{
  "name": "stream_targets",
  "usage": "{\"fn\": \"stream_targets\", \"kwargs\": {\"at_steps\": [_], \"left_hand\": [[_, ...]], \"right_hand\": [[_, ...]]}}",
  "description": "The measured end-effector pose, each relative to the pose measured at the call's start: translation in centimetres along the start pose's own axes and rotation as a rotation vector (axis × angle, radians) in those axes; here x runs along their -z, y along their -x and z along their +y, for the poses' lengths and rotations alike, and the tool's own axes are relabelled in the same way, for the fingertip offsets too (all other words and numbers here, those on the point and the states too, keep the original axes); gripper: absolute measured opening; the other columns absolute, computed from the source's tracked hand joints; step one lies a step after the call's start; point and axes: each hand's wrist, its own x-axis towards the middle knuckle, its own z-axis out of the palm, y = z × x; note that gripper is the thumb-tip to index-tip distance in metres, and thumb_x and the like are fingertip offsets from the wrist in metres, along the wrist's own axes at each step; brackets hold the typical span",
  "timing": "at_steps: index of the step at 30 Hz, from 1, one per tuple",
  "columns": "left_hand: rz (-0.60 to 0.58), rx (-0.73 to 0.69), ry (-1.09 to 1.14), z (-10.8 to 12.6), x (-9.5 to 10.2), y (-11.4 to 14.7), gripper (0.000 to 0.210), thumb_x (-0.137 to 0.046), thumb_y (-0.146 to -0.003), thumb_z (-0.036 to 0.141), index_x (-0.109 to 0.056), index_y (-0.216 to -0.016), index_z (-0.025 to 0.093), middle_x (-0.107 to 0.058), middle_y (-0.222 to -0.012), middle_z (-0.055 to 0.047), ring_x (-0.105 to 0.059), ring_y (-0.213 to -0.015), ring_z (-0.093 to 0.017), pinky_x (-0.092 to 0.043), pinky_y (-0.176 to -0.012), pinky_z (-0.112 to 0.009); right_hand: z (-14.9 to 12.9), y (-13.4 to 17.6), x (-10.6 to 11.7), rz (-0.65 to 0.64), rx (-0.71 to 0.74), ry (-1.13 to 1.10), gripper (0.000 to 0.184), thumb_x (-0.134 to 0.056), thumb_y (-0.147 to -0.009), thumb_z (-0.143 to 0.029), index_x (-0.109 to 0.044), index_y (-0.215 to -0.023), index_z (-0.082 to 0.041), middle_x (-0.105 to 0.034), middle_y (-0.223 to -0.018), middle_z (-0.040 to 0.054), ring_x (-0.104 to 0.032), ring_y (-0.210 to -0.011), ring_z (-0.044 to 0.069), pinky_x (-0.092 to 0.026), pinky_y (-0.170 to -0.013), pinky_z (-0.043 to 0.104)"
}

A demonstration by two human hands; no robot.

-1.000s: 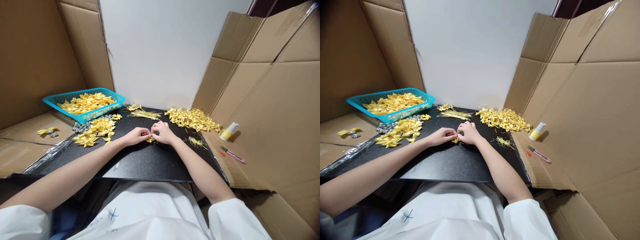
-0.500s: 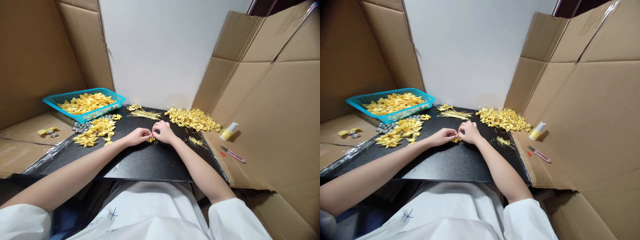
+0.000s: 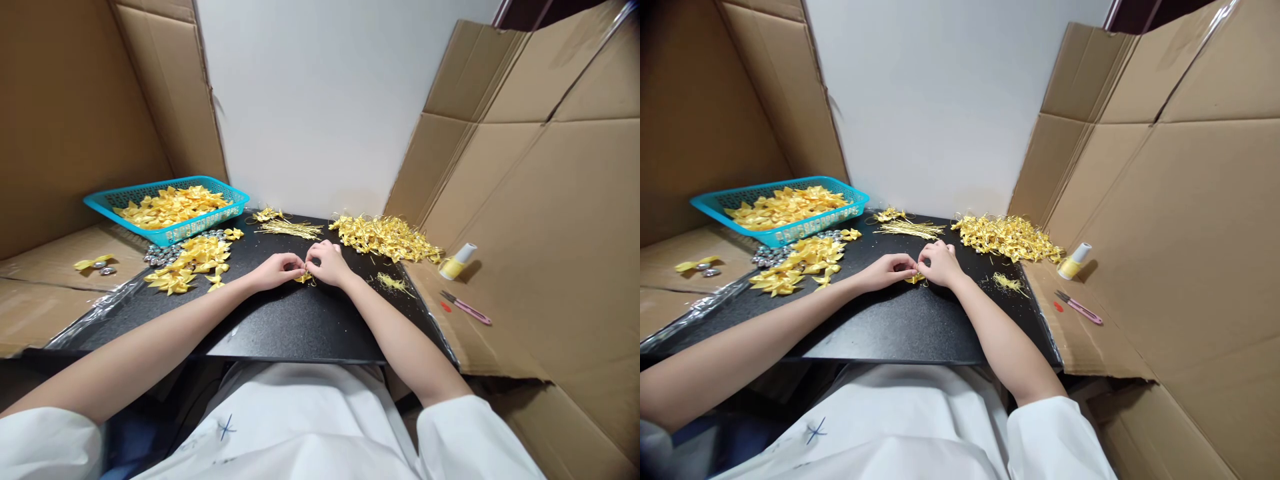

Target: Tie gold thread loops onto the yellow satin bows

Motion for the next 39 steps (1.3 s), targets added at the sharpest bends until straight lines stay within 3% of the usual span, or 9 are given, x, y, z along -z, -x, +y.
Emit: {"fn": "stream_targets", "kwargs": {"at_steps": [20, 30, 39], "left_hand": [[0.007, 0.075, 0.038, 0.04, -0.21, -0.28, 0.036, -0.059, -0.076, 0.048, -0.065, -0.075, 0.013, -0.062, -0.066, 0.000, -0.046, -0.056, -0.011, -0.033, -0.053, -0.022], [-0.001, -0.008, -0.014, 0.09, -0.27, -0.26, 0.029, -0.058, -0.077, 0.044, -0.066, -0.074, 0.016, -0.068, -0.077, -0.002, -0.058, -0.073, -0.016, -0.042, -0.070, -0.025], [0.006, -0.030, -0.027, 0.18, -0.40, -0.27, 0.029, -0.057, -0.077, 0.044, -0.065, -0.072, 0.017, -0.066, -0.076, -0.002, -0.057, -0.073, -0.017, -0.042, -0.070, -0.026]], "right_hand": [[0.32, -0.01, -0.27, 0.017, 0.009, -0.013, 0.012, -0.059, -0.079, -0.025, -0.062, -0.070, -0.020, -0.067, -0.095, 0.0018, -0.048, -0.098, 0.021, -0.028, -0.088, 0.041], [0.21, 0.00, -0.05, 0.034, -0.005, -0.009, 0.012, -0.057, -0.079, -0.023, -0.062, -0.070, -0.020, -0.067, -0.095, 0.0020, -0.048, -0.098, 0.021, -0.027, -0.088, 0.040], [0.27, -0.08, -0.04, 0.023, -0.040, -0.003, 0.011, -0.056, -0.080, -0.024, -0.063, -0.072, -0.020, -0.067, -0.097, 0.0028, -0.048, -0.101, 0.022, -0.027, -0.089, 0.041]]}}
